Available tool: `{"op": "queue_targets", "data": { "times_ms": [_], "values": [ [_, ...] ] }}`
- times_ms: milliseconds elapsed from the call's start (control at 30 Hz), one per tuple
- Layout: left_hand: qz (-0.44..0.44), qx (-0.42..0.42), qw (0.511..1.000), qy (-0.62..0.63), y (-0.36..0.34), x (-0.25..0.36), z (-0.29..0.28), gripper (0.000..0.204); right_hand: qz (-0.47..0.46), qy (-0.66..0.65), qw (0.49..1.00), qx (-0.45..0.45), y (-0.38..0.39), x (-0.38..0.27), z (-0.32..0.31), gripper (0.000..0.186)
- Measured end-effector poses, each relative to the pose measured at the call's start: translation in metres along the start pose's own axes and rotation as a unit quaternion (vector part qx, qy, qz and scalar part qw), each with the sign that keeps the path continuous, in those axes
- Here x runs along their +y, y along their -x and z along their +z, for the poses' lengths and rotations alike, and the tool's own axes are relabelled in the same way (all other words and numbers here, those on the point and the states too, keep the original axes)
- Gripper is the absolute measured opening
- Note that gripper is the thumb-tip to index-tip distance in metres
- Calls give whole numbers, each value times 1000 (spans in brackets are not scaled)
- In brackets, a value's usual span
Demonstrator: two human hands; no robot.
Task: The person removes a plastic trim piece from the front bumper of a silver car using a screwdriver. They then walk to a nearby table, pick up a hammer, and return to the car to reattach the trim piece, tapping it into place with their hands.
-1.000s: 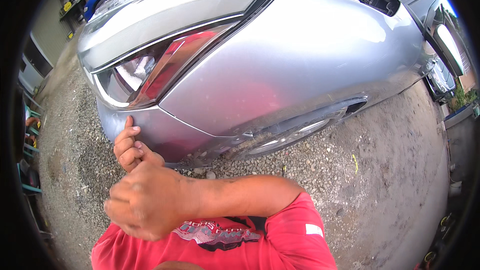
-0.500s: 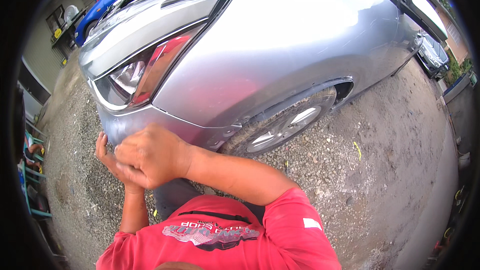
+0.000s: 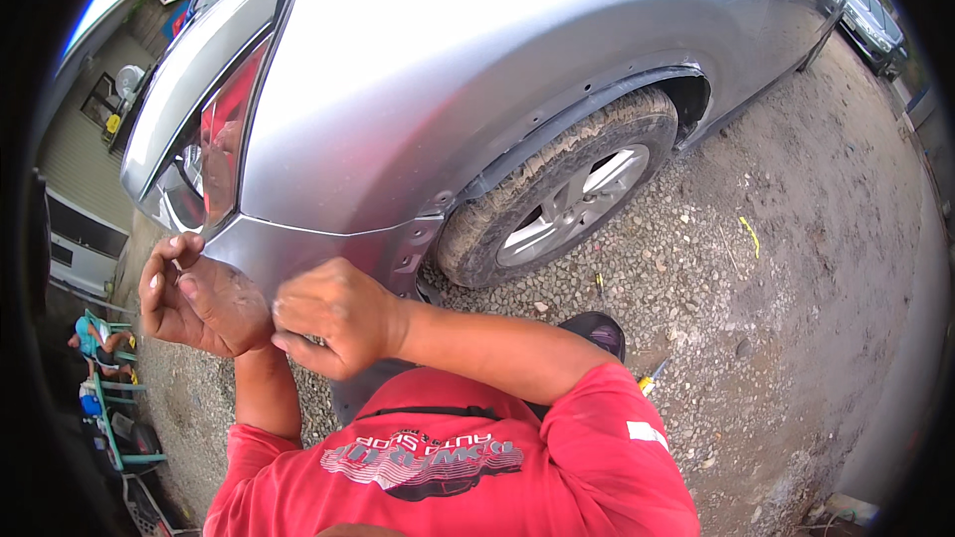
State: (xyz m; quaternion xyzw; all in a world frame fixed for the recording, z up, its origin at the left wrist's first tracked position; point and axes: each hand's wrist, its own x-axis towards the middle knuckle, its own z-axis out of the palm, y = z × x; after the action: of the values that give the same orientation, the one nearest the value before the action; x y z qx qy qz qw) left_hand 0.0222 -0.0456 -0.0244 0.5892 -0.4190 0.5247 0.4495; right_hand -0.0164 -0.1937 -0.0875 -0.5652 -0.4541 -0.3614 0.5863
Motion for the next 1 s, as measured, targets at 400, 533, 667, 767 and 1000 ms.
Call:
{"op": "queue_targets", "data": {
  "times_ms": [400, 533, 667, 767, 1000],
  "values": [
    [48, -150, 987, -1, -12, -38, 44, 28, 351, 189, 916, 49, 108, -37, -57, 35],
    [54, -174, 974, -137, -22, -34, 31, 43, 327, 167, 929, 51, 110, -31, -51, 48],
    [-8, -221, 847, -483, -47, -2, -22, 115, 344, 154, 922, 88, 129, -34, -56, 55],
    [-255, -260, 838, -408, -27, -7, -49, 154, 387, 148, 897, 152, 155, -21, -55, 62],
    [-325, -231, 851, -342, -31, -8, -38, 168, 383, 94, 903, 170, 155, -3, -56, 92]
  ]
}}
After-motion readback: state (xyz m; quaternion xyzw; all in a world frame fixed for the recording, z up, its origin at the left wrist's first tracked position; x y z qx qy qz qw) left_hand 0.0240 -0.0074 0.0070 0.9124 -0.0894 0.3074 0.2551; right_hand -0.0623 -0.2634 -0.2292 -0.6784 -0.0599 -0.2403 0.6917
